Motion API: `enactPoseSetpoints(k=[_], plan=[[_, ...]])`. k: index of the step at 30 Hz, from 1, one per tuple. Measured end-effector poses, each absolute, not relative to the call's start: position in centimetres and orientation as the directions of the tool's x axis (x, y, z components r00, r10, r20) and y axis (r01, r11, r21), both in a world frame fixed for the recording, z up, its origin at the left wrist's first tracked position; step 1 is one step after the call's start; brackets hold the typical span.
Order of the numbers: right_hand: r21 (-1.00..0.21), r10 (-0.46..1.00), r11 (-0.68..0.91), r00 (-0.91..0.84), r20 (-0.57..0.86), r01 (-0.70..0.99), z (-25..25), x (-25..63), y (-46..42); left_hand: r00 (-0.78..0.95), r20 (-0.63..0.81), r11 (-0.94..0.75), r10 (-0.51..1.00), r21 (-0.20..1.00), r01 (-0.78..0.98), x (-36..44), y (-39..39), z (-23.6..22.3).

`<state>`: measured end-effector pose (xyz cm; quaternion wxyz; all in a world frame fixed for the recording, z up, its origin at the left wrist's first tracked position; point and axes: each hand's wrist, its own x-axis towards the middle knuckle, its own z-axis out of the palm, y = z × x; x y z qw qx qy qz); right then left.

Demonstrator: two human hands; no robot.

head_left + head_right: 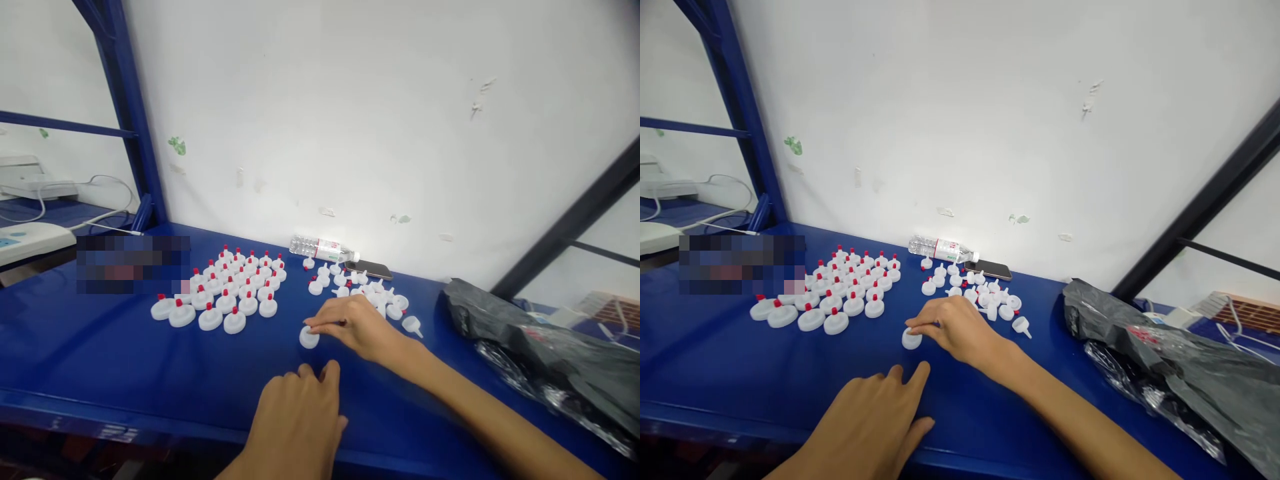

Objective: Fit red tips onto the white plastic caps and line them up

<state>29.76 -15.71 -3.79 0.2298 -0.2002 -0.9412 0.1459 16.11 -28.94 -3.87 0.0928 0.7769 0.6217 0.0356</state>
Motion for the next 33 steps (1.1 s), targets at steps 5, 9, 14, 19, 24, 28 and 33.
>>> enactPoseSetpoints(k=[5,9,14,19,24,28,33], plan=[[-0.32,0.417,0.899,-0.811,0.411,0.3,-4.5,24.8,-14.8,0.218,-0.187,-0.185,0.958,0.18,0.966,16.2,-28.7,-2.5],[-0.234,0.408,0.911,-0.83,0.379,0.341,-4.0,22.0,-15.1,0.219,-0.227,-0.174,0.949,0.204,0.963,16.2,-28.5,-1.9],[-0.205,0.468,0.882,-0.836,0.285,0.424,-3.1,20.7,-16.0,0.243,-0.189,-0.201,0.952,0.213,0.956,16.0,-28.6,-2.1],[-0.174,0.492,0.871,-0.809,0.322,0.46,-2.2,21.3,-16.3,0.252,-0.16,-0.213,0.954,0.223,0.951,15.9,-28.5,-2.5],[-0.091,0.573,0.807,-0.735,0.362,0.584,-0.7,22.8,-15.9,0.247,-0.088,-0.218,0.965,0.254,0.942,15.9,-28.8,-3.2],[0.036,0.571,0.802,-0.783,0.246,0.597,-1.2,23.3,-15.6,0.247,-0.096,-0.219,0.964,0.237,0.947,15.9,-28.9,-3.3],[0.083,0.521,0.837,-0.834,0.182,0.541,-1.8,22.8,-16.1,0.253,-0.145,-0.22,0.957,0.208,0.953,15.9,-28.7,-2.7]])
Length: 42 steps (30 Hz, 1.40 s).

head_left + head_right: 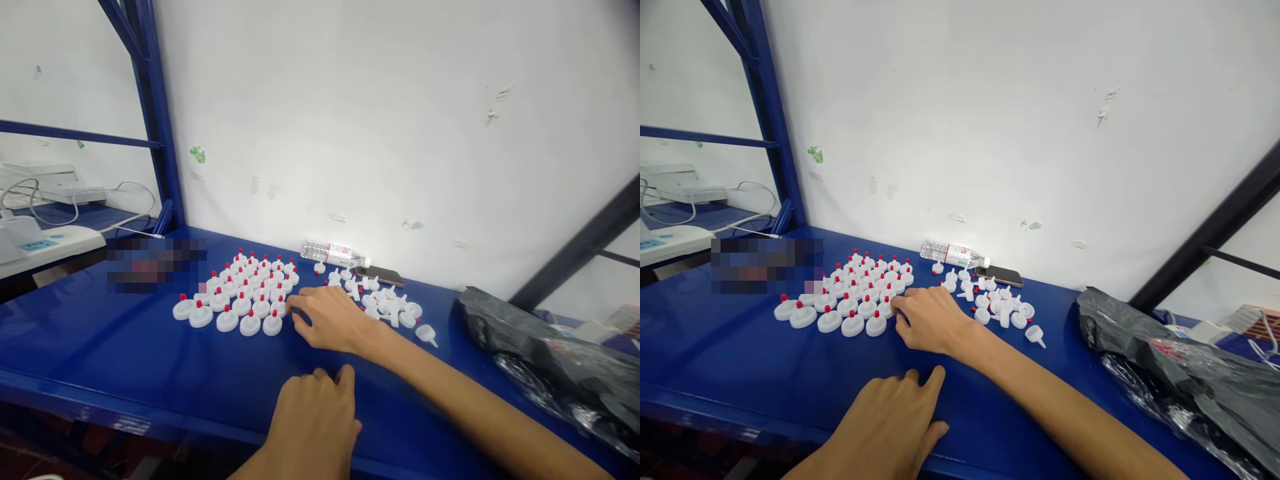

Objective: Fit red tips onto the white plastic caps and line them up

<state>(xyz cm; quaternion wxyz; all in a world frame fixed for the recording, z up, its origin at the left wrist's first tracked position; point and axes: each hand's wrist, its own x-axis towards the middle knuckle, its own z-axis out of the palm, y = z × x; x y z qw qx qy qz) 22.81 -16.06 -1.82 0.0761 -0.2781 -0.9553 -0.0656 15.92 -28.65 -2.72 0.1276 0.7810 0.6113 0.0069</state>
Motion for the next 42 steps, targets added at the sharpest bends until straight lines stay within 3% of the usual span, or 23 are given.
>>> enactPoseSetpoints(k=[6,12,20,28,34,37,42], plan=[[0.076,0.576,0.789,-0.777,0.252,0.61,0.0,25.6,-15.5,0.264,-0.195,-0.222,0.945,0.213,0.952,15.8,-28.6,-2.0],[0.058,0.691,0.69,-0.68,0.243,0.722,-0.9,31.9,-13.6,0.203,-0.08,-0.187,0.976,0.171,0.967,16.0,-28.5,-2.3],[0.109,0.717,0.64,-0.643,0.27,0.76,-1.8,34.5,-12.3,0.109,-0.108,-0.09,0.988,0.173,0.981,16.1,-27.0,-2.6],[0.011,0.748,0.626,-0.605,0.272,0.779,-0.8,35.5,-12.6,0.116,-0.073,-0.101,0.991,0.182,0.978,16.0,-26.6,-3.0],[0.147,0.708,0.648,-0.662,0.245,0.747,-1.4,35.7,-12.5,0.113,-0.029,-0.104,0.993,0.209,0.972,16.2,-26.4,-3.5],[0.083,0.694,0.678,-0.673,0.256,0.73,-1.2,35.9,-12.4,0.106,-0.029,-0.096,0.994,0.229,0.969,16.2,-26.3,-3.4],[-0.17,0.644,0.757,-0.674,0.361,0.631,-0.4,35.2,-13.8,0.079,0.06,-0.094,0.995,0.296,0.951,16.1,-25.8,-3.3]])
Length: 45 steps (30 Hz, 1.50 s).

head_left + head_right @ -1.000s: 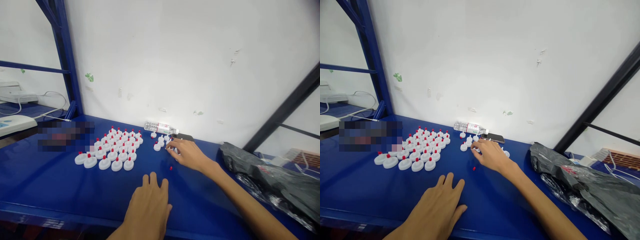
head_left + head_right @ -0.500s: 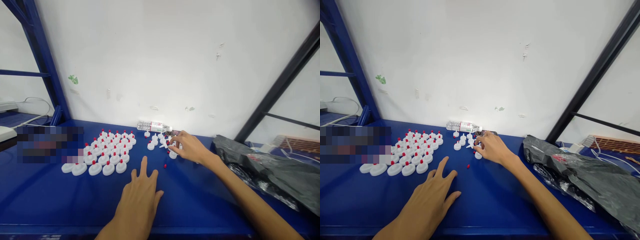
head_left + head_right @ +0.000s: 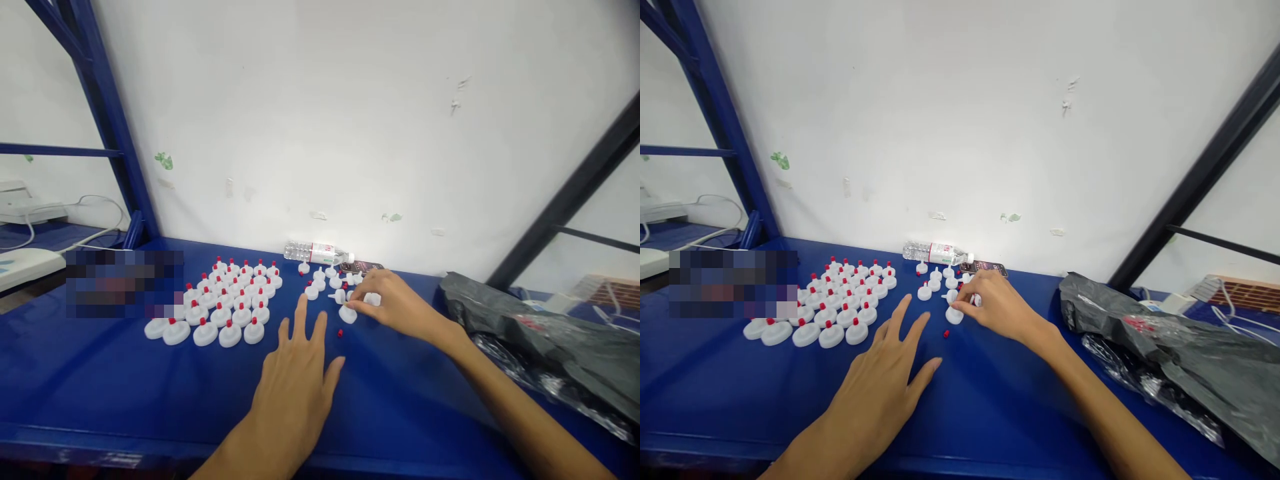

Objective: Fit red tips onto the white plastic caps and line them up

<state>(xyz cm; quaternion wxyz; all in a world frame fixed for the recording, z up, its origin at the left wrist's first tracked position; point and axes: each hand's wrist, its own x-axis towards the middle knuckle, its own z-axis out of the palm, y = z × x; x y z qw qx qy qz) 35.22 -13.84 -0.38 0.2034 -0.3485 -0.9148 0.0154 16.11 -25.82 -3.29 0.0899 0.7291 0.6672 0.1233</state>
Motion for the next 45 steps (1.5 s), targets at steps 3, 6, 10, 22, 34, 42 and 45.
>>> enactPoseSetpoints(k=[3,6,10,22,34,42,45], plan=[[-0.291,0.592,0.806,-0.694,0.409,0.516,-0.6,33.9,-15.4,0.083,0.186,-0.144,0.979,0.341,0.929,15.8,-25.3,-3.2],[-0.356,0.552,0.832,-0.699,0.453,0.426,-1.1,32.8,-16.6,0.118,0.251,-0.208,0.961,0.373,0.904,15.4,-24.8,-3.1],[-0.453,0.569,0.812,-0.674,0.471,0.369,-1.5,32.5,-17.0,0.152,0.273,-0.258,0.95,0.408,0.876,15.0,-24.4,-2.8],[0.024,0.632,0.735,-0.697,0.34,0.678,-1.7,34.1,-15.2,0.141,0.188,-0.201,0.972,0.354,0.913,13.5,-23.0,-3.1],[0.185,0.618,0.756,-0.778,0.115,0.628,-3.3,32.9,-16.3,0.154,0.076,-0.169,0.985,0.297,0.94,13.7,-22.9,-3.4],[-0.398,0.695,0.719,-0.605,0.389,0.569,-3.3,32.4,-16.1,0.063,0.031,-0.068,0.998,0.225,0.972,13.4,-22.7,-4.0],[-0.56,0.7,0.702,-0.569,0.431,0.44,-3.8,31.6,-16.5,0.083,0.012,-0.084,0.996,0.236,0.968,13.4,-22.6,-4.0]])
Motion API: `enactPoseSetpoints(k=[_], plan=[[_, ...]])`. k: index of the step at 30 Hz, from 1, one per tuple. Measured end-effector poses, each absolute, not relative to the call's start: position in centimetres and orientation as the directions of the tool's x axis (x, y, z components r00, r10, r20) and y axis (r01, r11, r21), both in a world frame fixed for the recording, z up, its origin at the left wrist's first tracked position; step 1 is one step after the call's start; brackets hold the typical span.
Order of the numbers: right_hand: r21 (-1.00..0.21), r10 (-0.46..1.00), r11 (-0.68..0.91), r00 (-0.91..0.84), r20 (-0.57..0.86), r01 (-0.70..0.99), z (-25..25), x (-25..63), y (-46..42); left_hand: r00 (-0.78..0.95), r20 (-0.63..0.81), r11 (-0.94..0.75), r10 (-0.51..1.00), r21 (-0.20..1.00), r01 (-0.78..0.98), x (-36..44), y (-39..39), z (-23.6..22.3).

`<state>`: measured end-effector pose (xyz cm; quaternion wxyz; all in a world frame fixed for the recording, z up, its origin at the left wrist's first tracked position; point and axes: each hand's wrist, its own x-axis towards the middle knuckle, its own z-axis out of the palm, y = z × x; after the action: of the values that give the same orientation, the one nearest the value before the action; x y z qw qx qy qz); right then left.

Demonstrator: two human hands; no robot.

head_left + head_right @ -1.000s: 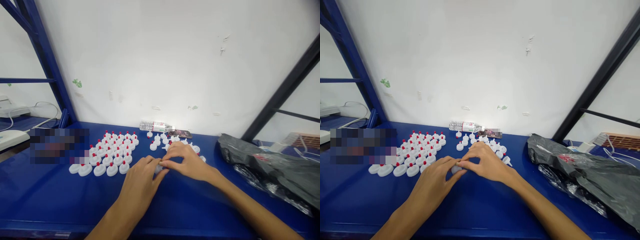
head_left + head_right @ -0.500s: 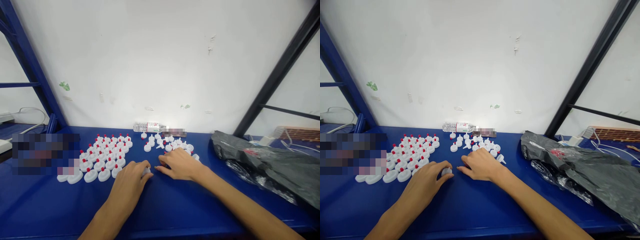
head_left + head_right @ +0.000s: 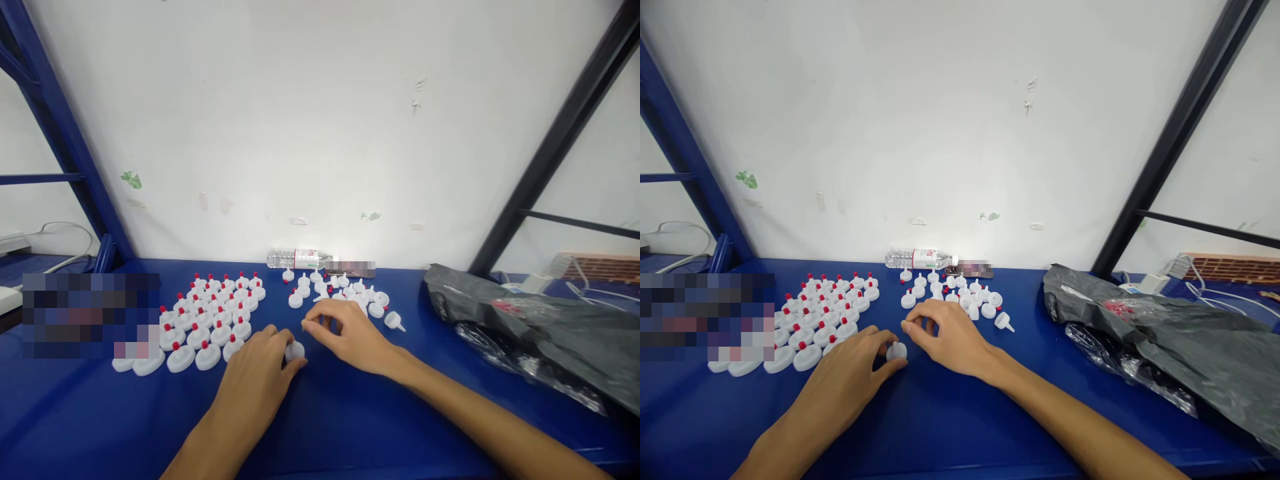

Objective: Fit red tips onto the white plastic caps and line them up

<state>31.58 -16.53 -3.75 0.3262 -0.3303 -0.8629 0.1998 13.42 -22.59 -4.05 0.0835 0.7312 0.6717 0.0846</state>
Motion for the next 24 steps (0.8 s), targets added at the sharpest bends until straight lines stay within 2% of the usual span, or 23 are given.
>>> enactPoseSetpoints(k=[3,6,13,24], plan=[[-0.612,0.703,0.685,-0.578,0.414,0.395,-4.4,31.0,-17.0,0.077,0.012,-0.077,0.997,0.265,0.961,13.5,-22.3,-4.1],[-0.626,0.694,0.68,-0.611,0.382,0.382,-4.9,30.8,-17.1,0.057,0.033,-0.064,0.998,0.251,0.966,13.4,-22.3,-4.3],[-0.746,0.732,0.597,-0.579,0.359,0.294,-5.6,30.4,-16.9,0.05,0.039,-0.058,0.998,0.227,0.972,13.5,-22.5,-4.4],[-0.829,0.769,0.506,-0.56,0.307,0.24,-6.3,30.0,-16.9,0.028,0.023,-0.032,0.999,0.229,0.973,13.7,-22.5,-4.0]])
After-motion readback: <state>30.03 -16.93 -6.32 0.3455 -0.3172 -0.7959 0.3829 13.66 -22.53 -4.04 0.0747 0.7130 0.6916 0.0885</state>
